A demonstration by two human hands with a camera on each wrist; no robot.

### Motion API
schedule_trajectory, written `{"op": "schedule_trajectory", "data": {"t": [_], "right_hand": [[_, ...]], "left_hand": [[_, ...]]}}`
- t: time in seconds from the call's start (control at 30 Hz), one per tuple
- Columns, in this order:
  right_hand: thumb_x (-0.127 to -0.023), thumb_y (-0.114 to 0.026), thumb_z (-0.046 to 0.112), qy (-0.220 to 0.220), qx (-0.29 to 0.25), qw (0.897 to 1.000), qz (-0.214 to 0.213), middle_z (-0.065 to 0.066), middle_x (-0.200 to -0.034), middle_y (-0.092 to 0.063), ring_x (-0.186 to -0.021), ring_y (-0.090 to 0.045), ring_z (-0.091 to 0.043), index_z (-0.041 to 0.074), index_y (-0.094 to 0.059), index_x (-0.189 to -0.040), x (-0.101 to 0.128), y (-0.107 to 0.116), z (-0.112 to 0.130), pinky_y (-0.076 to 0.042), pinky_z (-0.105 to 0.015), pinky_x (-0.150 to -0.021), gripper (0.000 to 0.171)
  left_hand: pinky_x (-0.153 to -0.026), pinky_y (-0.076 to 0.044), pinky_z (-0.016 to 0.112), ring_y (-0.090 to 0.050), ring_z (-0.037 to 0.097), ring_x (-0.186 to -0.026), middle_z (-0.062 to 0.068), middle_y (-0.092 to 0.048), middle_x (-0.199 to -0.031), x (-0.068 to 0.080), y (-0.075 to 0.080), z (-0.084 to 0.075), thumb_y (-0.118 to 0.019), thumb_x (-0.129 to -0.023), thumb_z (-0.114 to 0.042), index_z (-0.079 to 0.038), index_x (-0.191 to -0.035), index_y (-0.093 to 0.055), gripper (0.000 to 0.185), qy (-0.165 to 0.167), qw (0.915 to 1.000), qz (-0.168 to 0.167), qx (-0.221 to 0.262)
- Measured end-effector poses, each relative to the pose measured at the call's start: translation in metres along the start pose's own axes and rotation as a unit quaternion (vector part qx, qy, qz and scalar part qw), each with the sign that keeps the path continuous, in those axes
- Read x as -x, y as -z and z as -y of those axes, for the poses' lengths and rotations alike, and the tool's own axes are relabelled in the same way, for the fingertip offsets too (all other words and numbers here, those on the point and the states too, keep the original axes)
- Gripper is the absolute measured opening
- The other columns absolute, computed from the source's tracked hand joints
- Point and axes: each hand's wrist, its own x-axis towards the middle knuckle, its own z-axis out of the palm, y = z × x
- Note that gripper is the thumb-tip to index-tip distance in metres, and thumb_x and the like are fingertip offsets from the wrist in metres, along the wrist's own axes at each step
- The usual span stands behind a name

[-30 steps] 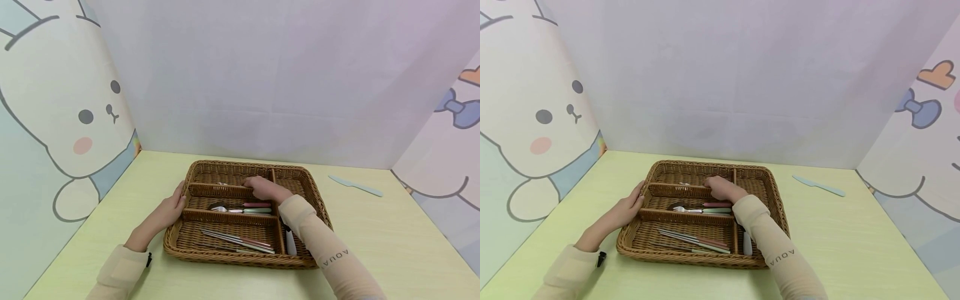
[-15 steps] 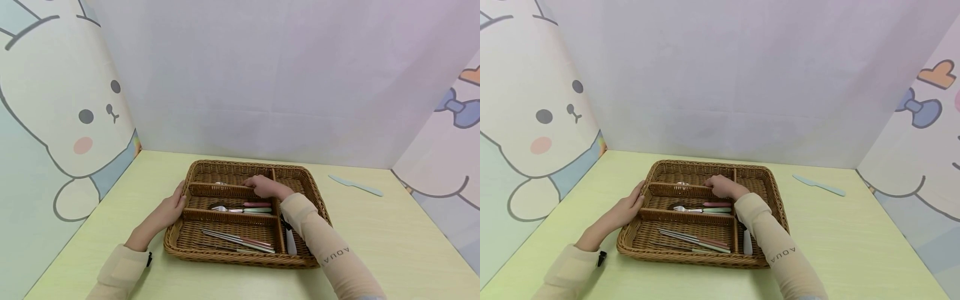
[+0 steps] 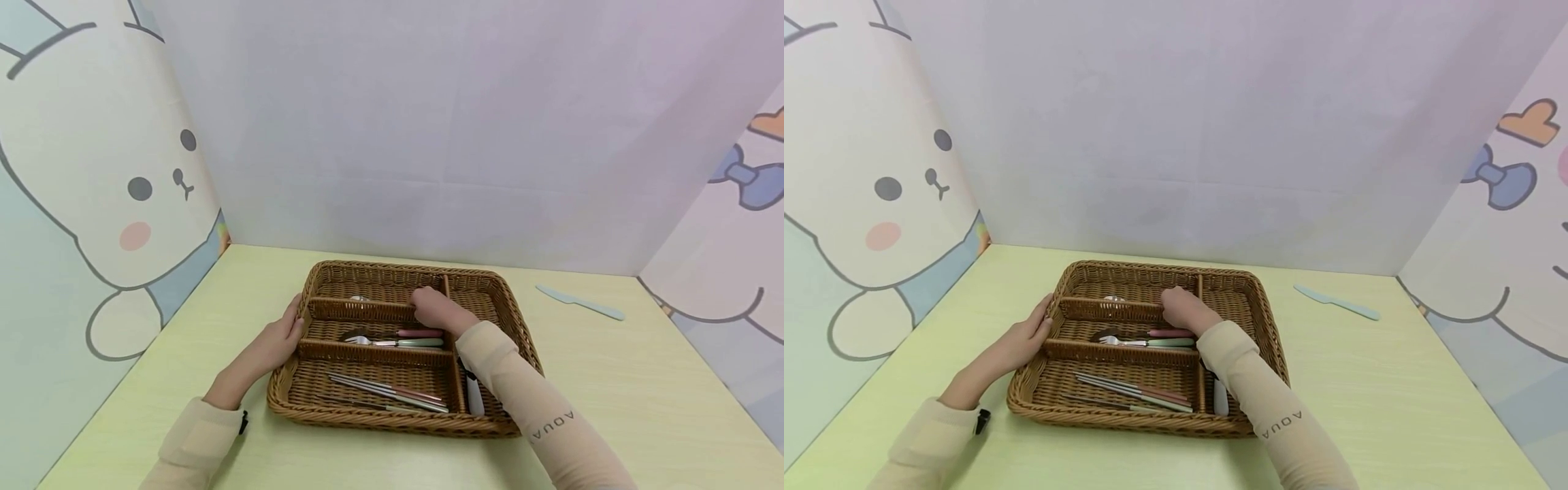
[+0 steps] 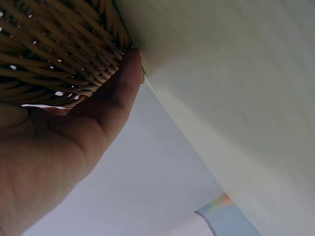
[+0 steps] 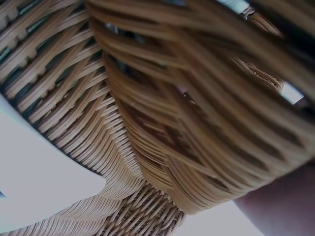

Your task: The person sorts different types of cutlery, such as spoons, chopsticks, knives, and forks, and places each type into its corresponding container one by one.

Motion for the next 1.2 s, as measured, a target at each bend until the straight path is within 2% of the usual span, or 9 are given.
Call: {"op": "schedule_trajectory", "data": {"t": [0.07, 0.17, 0.27, 0.37, 0.43, 0.53, 0.77, 0.93, 1.2], "right_hand": [[-0.088, -0.039, -0.009, 0.013, -0.011, 1.000, 0.003, -0.020, -0.124, -0.055, -0.105, -0.058, -0.029, -0.003, -0.057, -0.120, 0.001, 0.001, -0.001, -0.044, -0.033, -0.072, 0.037], [-0.087, -0.036, -0.011, 0.031, -0.015, 0.999, 0.006, -0.020, -0.131, -0.050, -0.120, -0.048, -0.032, -0.004, -0.051, -0.127, 0.002, 0.002, -0.003, -0.046, -0.038, -0.088, 0.043], [-0.087, -0.037, -0.011, 0.039, -0.004, 0.999, 0.001, -0.019, -0.131, -0.050, -0.121, -0.048, -0.032, -0.003, -0.051, -0.128, 0.004, 0.004, -0.004, -0.045, -0.041, -0.093, 0.044], [-0.087, -0.039, -0.009, 0.040, 0.009, 0.999, -0.018, -0.017, -0.126, -0.055, -0.113, -0.054, -0.029, 0.000, -0.055, -0.125, 0.006, 0.005, -0.005, -0.048, -0.038, -0.085, 0.042], [-0.087, -0.041, -0.008, 0.044, 0.019, 0.998, -0.039, -0.016, -0.120, -0.058, -0.100, -0.060, -0.025, 0.001, -0.058, -0.121, 0.008, 0.007, -0.007, -0.049, -0.035, -0.077, 0.039], [-0.087, -0.042, -0.005, 0.050, 0.023, 0.996, -0.074, -0.016, -0.114, -0.061, -0.089, -0.061, -0.022, 0.001, -0.061, -0.116, 0.011, 0.011, -0.011, -0.047, -0.032, -0.070, 0.034], [-0.090, -0.042, -0.002, 0.059, 0.024, 0.988, -0.138, -0.015, -0.109, -0.063, -0.092, -0.062, -0.023, 0.003, -0.063, -0.110, 0.019, 0.020, -0.022, -0.051, -0.037, -0.080, 0.030], [-0.087, -0.043, -0.004, 0.050, 0.015, 0.982, -0.179, -0.015, -0.105, -0.065, -0.089, -0.062, -0.023, 0.003, -0.066, -0.104, 0.026, 0.030, -0.031, -0.051, -0.037, -0.077, 0.030], [-0.088, -0.045, 0.001, 0.022, 0.022, 0.971, -0.236, -0.015, -0.103, -0.065, -0.087, -0.062, -0.026, 0.000, -0.066, -0.105, 0.042, 0.045, -0.052, -0.050, -0.039, -0.071, 0.026]], "left_hand": [[-0.055, -0.038, 0.031, -0.033, 0.014, -0.043, 0.004, -0.041, -0.055, 0.000, 0.000, 0.000, -0.027, -0.101, -0.016, 0.002, -0.146, 0.003, 0.057, -0.002, 1.0000, 0.000, -0.004], [-0.059, -0.041, 0.033, -0.047, 0.017, -0.051, 0.013, -0.052, -0.066, 0.001, 0.001, -0.002, -0.028, -0.101, -0.015, 0.003, -0.146, 0.001, 0.056, -0.006, 0.9999, -0.008, -0.012], [-0.060, -0.041, 0.033, -0.052, 0.019, -0.054, 0.015, -0.053, -0.072, 0.001, 0.001, -0.003, -0.028, -0.100, -0.014, 0.004, -0.145, 0.000, 0.056, -0.008, 0.9998, -0.011, -0.016], [-0.057, -0.039, 0.032, -0.043, 0.016, -0.047, 0.009, -0.046, -0.063, 0.002, 0.001, -0.003, -0.027, -0.101, -0.015, 0.002, -0.146, 0.002, 0.057, -0.002, 0.9999, -0.005, -0.009], [-0.054, -0.038, 0.031, -0.038, 0.013, -0.044, 0.004, -0.042, -0.059, 0.001, 0.002, -0.003, -0.027, -0.101, -0.015, 0.002, -0.146, 0.003, 0.057, -0.002, 1.0000, -0.004, -0.006], [-0.049, -0.036, 0.031, -0.031, 0.012, -0.042, 0.001, -0.038, -0.053, 0.002, 0.001, -0.002, -0.027, -0.101, -0.015, 0.002, -0.146, 0.003, 0.057, -0.002, 1.0000, -0.003, -0.003], [-0.049, -0.035, 0.030, -0.028, 0.012, -0.041, 0.000, -0.037, -0.052, 0.002, 0.001, -0.002, -0.027, -0.101, -0.015, 0.002, -0.146, 0.003, 0.057, -0.004, 1.0000, -0.001, -0.002], [-0.048, -0.035, 0.030, -0.027, 0.012, -0.041, 0.000, -0.037, -0.052, 0.002, 0.001, -0.003, -0.027, -0.101, -0.016, 0.002, -0.146, 0.003, 0.057, -0.002, 1.0000, -0.002, -0.004], [-0.047, -0.034, 0.030, -0.027, 0.011, -0.040, 0.000, -0.037, -0.051, 0.002, 0.001, -0.002, -0.028, -0.101, -0.016, 0.001, -0.146, 0.003, 0.057, -0.001, 1.0000, -0.004, -0.005]]}}
